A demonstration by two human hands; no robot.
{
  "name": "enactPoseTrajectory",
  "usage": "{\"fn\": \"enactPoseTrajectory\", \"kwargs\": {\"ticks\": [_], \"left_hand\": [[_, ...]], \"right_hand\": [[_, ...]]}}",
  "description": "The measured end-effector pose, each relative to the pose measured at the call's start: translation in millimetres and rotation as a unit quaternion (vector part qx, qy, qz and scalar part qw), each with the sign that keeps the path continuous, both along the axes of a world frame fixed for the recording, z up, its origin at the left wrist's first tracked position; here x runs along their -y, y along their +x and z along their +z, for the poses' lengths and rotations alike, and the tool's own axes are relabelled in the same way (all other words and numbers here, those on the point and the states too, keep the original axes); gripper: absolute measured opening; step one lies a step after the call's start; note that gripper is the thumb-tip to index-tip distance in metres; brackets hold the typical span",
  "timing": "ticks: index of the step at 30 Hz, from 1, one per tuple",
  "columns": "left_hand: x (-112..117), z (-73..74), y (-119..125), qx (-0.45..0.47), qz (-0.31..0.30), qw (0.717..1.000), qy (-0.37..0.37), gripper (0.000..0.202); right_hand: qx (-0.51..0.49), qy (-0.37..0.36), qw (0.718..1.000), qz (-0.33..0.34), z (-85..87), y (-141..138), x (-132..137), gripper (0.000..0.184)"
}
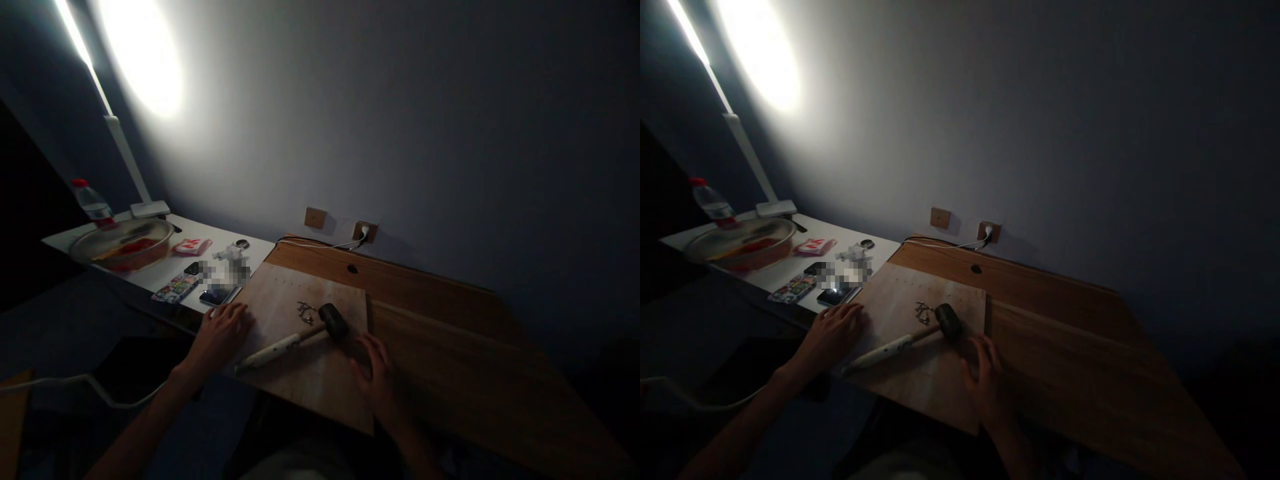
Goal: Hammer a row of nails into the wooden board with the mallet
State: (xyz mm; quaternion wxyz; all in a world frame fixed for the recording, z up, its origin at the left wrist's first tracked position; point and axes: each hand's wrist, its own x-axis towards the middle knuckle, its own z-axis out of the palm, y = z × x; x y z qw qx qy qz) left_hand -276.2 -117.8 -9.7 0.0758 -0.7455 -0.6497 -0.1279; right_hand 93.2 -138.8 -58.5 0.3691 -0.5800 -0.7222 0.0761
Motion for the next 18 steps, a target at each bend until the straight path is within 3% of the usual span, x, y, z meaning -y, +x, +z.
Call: {"fn": "enactPoseTrajectory", "kwargs": {"ticks": [3,7,12,18], "left_hand": [[-2,-1.4,-15,0.01,0.036,0.999,-0.014,0.046],[-2,-4.0,-18,0.029,0.039,0.998,-0.034,0.047],[0,2.1,-6,0.039,0.038,0.998,-0.03,0.047],[5,11.1,15,0.008,-0.011,0.999,-0.029,0.046]], "right_hand": [[-0.009,-0.009,1.0,0.013,0.9,-11,-2,0.032],[-0.02,-0.025,0.999,0.008,1.6,-12,-2,0.033],[-0.033,-0.034,0.999,0.012,-0.4,-6,0,0.034],[-0.028,-0.048,0.998,-0.016,-0.9,18,7,0.037]]}}
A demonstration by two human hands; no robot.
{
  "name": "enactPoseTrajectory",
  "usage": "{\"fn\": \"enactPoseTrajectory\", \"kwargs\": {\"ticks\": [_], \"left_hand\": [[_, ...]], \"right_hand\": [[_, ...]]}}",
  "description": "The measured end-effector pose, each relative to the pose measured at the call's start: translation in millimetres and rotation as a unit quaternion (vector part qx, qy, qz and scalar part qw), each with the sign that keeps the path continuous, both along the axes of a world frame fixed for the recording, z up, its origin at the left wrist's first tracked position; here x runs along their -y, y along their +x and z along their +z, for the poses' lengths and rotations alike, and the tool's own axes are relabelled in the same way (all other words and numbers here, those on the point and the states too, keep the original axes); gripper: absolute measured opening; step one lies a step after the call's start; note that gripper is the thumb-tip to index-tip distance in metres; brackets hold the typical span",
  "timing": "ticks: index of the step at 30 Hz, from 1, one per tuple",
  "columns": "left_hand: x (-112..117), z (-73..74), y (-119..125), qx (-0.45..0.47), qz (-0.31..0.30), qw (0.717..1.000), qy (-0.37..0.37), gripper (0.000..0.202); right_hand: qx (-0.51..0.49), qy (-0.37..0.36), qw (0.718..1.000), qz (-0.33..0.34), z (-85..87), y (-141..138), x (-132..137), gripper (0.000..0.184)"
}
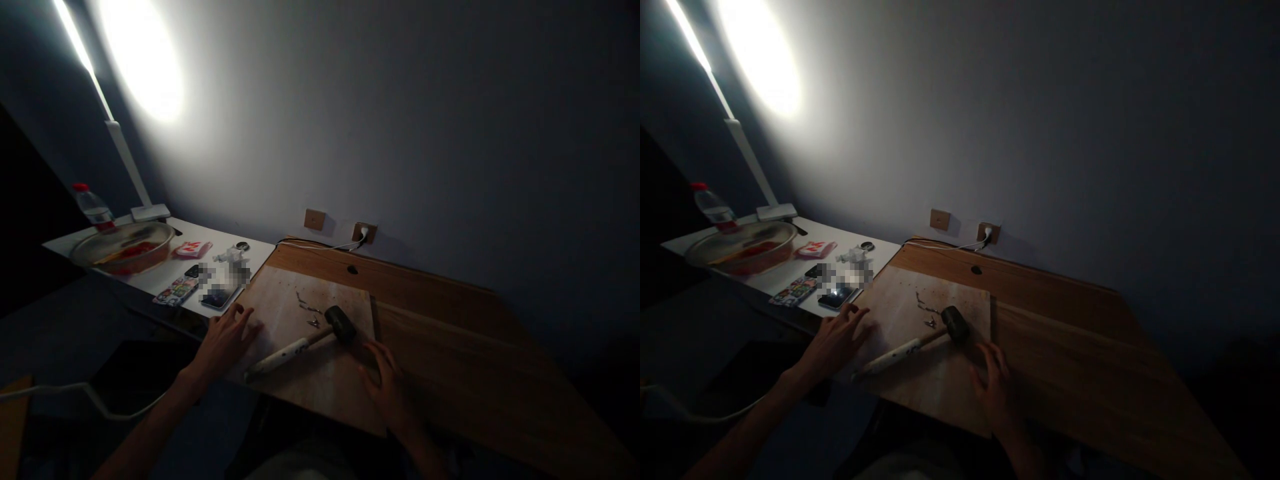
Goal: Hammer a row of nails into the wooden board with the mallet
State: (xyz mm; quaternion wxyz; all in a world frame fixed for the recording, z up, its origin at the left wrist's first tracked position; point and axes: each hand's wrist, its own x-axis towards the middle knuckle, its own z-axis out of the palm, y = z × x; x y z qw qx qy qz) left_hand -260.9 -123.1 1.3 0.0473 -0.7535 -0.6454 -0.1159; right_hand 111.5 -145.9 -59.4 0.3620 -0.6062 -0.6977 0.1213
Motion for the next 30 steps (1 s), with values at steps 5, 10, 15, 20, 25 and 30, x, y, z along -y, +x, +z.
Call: {"fn": "enactPoseTrajectory", "kwargs": {"ticks": [5,10,15,20,25,30], "left_hand": [[11,-6.2,30,-0.009,-0.088,0.996,0.001,0.037],[23,-10.1,57,-0.012,-0.202,0.979,-0.012,0.022],[15,-1.2,78,-0.018,-0.146,0.989,-0.014,0.02],[-1,12.1,110,-0.01,-0.21,0.977,-0.02,0.021],[-13,10.2,143,0.002,-0.296,0.955,-0.031,0.02],[-32,6.3,166,0.005,-0.349,0.936,-0.034,0.022]], "right_hand": [[0.017,-0.019,0.999,-0.048,-3.8,50,15,0.041],[0.011,-0.046,0.994,-0.096,-6.6,106,39,0.043],[-0.004,-0.024,0.989,-0.147,5.5,116,59,0.042],[-0.018,-0.07,0.992,-0.099,26.5,57,73,0.045],[-0.011,-0.156,0.988,-0.002,37.0,5,76,0.049],[-0.057,-0.185,0.981,-0.03,31.5,-5,66,0.056]]}}
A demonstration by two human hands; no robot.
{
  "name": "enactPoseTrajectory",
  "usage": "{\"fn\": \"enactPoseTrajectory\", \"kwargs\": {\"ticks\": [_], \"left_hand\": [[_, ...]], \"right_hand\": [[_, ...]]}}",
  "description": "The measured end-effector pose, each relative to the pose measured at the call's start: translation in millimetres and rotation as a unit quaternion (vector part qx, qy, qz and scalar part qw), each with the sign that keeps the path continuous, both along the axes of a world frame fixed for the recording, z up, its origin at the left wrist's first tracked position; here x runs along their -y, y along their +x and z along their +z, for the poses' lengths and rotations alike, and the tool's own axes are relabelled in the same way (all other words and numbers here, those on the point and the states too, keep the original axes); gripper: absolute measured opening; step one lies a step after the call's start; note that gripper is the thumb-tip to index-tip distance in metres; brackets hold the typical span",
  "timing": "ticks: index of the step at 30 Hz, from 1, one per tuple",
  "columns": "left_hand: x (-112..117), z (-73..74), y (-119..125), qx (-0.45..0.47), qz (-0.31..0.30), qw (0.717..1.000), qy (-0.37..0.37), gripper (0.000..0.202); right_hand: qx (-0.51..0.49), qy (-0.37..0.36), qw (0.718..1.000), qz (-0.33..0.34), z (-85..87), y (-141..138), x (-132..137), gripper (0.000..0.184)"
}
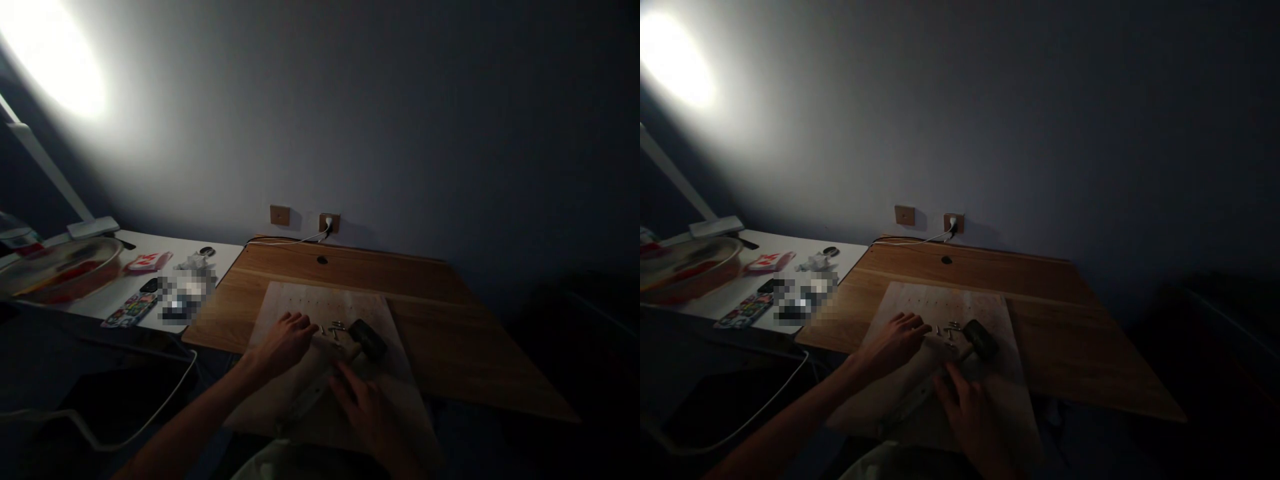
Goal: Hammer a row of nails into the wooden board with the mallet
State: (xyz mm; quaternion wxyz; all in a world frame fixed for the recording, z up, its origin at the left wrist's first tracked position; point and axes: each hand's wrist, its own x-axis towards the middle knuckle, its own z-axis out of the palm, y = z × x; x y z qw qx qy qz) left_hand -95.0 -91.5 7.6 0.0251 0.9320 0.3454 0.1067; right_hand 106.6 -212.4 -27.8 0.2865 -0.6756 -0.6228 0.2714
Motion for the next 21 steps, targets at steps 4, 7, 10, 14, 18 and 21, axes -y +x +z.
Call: {"fn": "enactPoseTrajectory", "kwargs": {"ticks": [4,7,10,14,18,21], "left_hand": [[-19,-0.9,14,-0.007,-0.06,0.998,-0.007,0.019],[-31,-3.8,21,-0.019,-0.092,0.996,0.008,0.013],[-36,-5.9,25,-0.029,-0.092,0.995,0.02,0.009],[-36,-4.9,26,-0.039,-0.078,0.996,0.015,0.01],[-34,-3.5,28,-0.048,-0.08,0.996,0.012,0.009],[-36,-4.5,31,-0.017,-0.071,0.997,0.009,0.018]], "right_hand": [[-0.094,-0.007,0.995,-0.025,-4.3,-3,-3,0.057],[-0.145,-0.016,0.988,-0.04,-1.3,-2,1,0.055],[-0.187,-0.01,0.981,-0.052,8.7,6,9,0.056],[-0.246,-0.061,0.967,-0.039,19.7,20,19,0.062],[-0.362,-0.088,0.925,-0.077,15.7,35,27,0.062],[-0.34,-0.025,0.936,-0.087,7.6,46,30,0.062]]}}
